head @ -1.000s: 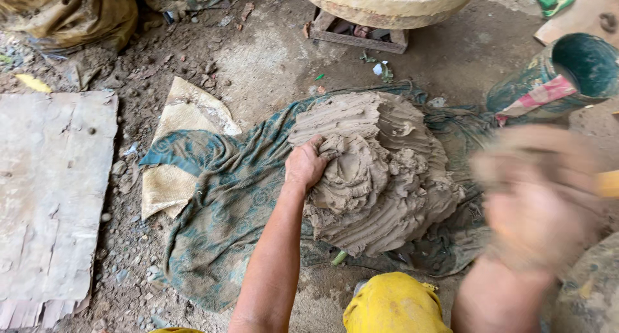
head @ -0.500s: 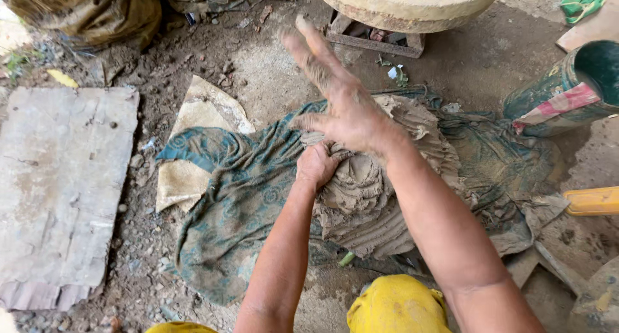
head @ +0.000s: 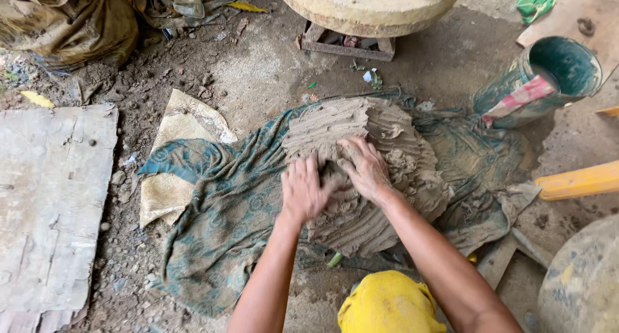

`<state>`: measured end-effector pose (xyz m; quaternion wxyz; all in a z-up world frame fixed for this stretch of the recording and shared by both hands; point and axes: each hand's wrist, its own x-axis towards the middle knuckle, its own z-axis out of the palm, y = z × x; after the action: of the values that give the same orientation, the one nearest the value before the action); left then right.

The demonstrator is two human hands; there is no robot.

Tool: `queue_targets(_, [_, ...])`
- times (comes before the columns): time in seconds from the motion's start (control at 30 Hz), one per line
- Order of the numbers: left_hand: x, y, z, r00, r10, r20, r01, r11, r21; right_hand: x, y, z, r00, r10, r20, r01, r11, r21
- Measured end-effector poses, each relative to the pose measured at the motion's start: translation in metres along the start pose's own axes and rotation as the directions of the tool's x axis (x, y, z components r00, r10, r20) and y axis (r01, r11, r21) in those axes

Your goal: The person kneads a large mound of moist clay by hand on a cloth-covered floor, repeatedly pushing, folding, and rotating the mass to ensure uniform consistency.

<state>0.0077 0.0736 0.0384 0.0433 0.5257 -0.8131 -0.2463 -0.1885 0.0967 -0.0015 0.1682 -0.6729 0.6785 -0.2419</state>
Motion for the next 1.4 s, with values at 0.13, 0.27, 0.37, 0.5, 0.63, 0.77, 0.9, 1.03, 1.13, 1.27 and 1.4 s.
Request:
queue_targets(0.13, [-0.019,0.01,-0.008,0.981,0.054,-0.187,-0.042,0.997,0.064,-0.015,-0.006,-0.005,0.993,-0.071,-0.094,0.067,0.997,-0.048])
queue_targets(0.27, [0.01,-0.01,-0.004,0.999,-0.017,-0.038,0.014,0.996,-0.092,-0.011,-0.017,-0.01,0.989,-0.075,-0.128,0.064,0.994,-0.088])
queue_targets(0.37, [0.023,-0.026,0.002,0.998,-0.025,-0.053,0.01,0.965,-0.263,-0.011,-0.025,-0.012,0.987,-0.067,-0.148,0.054,0.994,-0.094])
queue_targets(0.5, [0.037,-0.033,0.006,0.991,-0.132,-0.026,0.109,0.901,-0.42,-0.01,-0.019,-0.005,0.987,-0.063,-0.15,0.046,0.992,-0.114])
queue_targets(0.63, [0.019,-0.013,0.005,0.966,-0.257,-0.029,0.228,0.898,-0.377,-0.004,-0.012,-0.003,0.994,-0.019,-0.103,0.009,0.996,-0.089])
queue_targets(0.77, [-0.06,0.013,0.023,0.87,0.063,-0.488,-0.084,0.996,-0.022,-0.017,-0.017,-0.005,0.987,-0.072,-0.143,0.072,0.997,-0.011])
queue_targets(0.9, [-0.065,0.009,0.023,0.881,0.019,-0.474,-0.104,0.982,-0.155,-0.016,-0.027,-0.016,0.969,-0.142,-0.203,0.149,0.989,0.016])
queue_targets(1.03, [-0.042,-0.017,0.028,0.909,0.023,-0.416,-0.106,0.979,-0.176,-0.016,-0.029,-0.011,0.971,-0.109,-0.211,0.114,0.993,0.009])
queue_targets(1.13, [-0.019,-0.029,0.03,0.98,-0.104,-0.172,0.054,0.961,-0.27,-0.013,-0.029,-0.007,0.968,-0.1,-0.23,0.098,0.995,-0.019])
queue_targets(1.27, [0.007,-0.046,0.03,0.976,-0.097,-0.193,0.005,0.903,-0.429,-0.012,-0.028,-0.002,0.967,-0.091,-0.239,0.081,0.995,-0.051])
queue_targets(1.4, [0.009,-0.034,0.02,0.956,-0.292,-0.032,0.187,0.69,-0.699,-0.012,-0.03,-0.002,0.976,-0.056,-0.213,0.039,0.996,-0.084])
